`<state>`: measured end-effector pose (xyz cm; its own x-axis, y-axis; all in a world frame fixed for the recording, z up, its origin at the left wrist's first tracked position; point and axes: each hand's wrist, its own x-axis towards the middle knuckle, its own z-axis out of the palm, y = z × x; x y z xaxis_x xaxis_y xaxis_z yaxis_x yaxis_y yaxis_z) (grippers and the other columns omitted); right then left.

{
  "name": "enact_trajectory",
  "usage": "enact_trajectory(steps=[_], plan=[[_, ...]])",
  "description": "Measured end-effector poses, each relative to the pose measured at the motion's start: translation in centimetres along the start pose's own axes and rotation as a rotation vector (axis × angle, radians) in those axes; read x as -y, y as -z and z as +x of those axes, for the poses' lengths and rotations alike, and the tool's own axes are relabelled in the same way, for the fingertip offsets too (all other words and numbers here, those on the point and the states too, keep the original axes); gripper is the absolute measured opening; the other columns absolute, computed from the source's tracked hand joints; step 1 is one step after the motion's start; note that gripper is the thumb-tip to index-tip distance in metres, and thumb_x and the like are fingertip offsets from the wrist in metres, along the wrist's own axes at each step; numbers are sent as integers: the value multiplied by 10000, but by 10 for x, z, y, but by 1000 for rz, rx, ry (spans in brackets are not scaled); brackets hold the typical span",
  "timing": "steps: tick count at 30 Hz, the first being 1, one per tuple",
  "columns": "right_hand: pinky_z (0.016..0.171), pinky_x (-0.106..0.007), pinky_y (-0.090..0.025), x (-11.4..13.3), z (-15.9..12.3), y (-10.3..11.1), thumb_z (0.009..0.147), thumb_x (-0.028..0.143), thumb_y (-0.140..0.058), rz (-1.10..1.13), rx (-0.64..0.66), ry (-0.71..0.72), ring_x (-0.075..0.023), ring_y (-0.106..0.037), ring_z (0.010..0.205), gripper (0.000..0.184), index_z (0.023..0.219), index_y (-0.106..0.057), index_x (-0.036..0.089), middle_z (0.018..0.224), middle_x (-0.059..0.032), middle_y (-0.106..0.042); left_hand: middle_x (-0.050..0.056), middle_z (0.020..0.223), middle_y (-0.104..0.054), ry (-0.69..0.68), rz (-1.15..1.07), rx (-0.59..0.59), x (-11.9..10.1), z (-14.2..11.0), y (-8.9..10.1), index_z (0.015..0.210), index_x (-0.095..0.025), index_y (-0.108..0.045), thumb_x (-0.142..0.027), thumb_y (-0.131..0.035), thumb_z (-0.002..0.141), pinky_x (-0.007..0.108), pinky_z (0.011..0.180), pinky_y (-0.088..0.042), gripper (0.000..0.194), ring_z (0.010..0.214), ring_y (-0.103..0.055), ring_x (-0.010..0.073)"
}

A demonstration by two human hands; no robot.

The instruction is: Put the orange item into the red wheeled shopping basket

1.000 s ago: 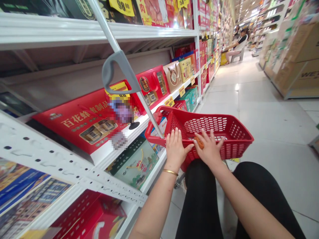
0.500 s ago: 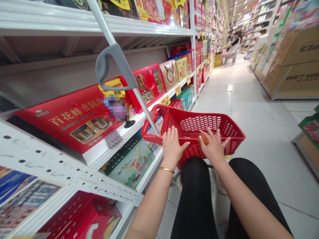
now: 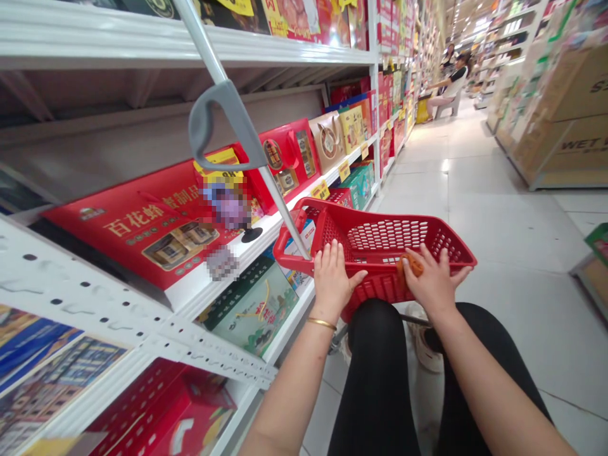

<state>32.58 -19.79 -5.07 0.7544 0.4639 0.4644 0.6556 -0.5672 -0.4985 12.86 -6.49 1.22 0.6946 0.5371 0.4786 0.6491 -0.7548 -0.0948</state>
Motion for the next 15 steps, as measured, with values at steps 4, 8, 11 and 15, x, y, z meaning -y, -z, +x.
enact_trajectory(steps=[4,8,11,15], plan=[[1210,-875,-62,20,-7,-8,1078,486,-404,46,2,26,-434,-262,1616,484,1424,-701,322,1670,-44,-514,132,1754,-360,15,-7,11,-1,1,2,1660,-87,-417,-797,-281,1039,491,1348,-246,953,1627,-337,305],[1235,-856,-48,77,-24,-20,1085,454,-437,138,74,292,-399,-269,1626,459,1460,-672,334,1691,-35,-484,141,1754,-358,9,10,15,-1,2,3,1658,-93,-422,-743,-330,1059,490,1341,-260,888,1626,-342,299],[1241,-850,-21,94,-25,-22,1092,454,-443,168,103,395,-388,-259,1633,451,1471,-663,350,1697,-25,-475,139,1751,-368,7,19,14,0,2,2,1661,-104,-422,-700,-354,1072,493,1335,-274,841,1624,-347,300],[1219,-875,-37,52,-11,-14,1095,463,-430,102,69,289,-400,-292,1616,443,1445,-681,361,1660,-26,-527,131,1755,-359,-3,19,2,1,1,0,1672,-128,-410,-761,-361,1045,515,1327,-292,893,1627,-337,323]])
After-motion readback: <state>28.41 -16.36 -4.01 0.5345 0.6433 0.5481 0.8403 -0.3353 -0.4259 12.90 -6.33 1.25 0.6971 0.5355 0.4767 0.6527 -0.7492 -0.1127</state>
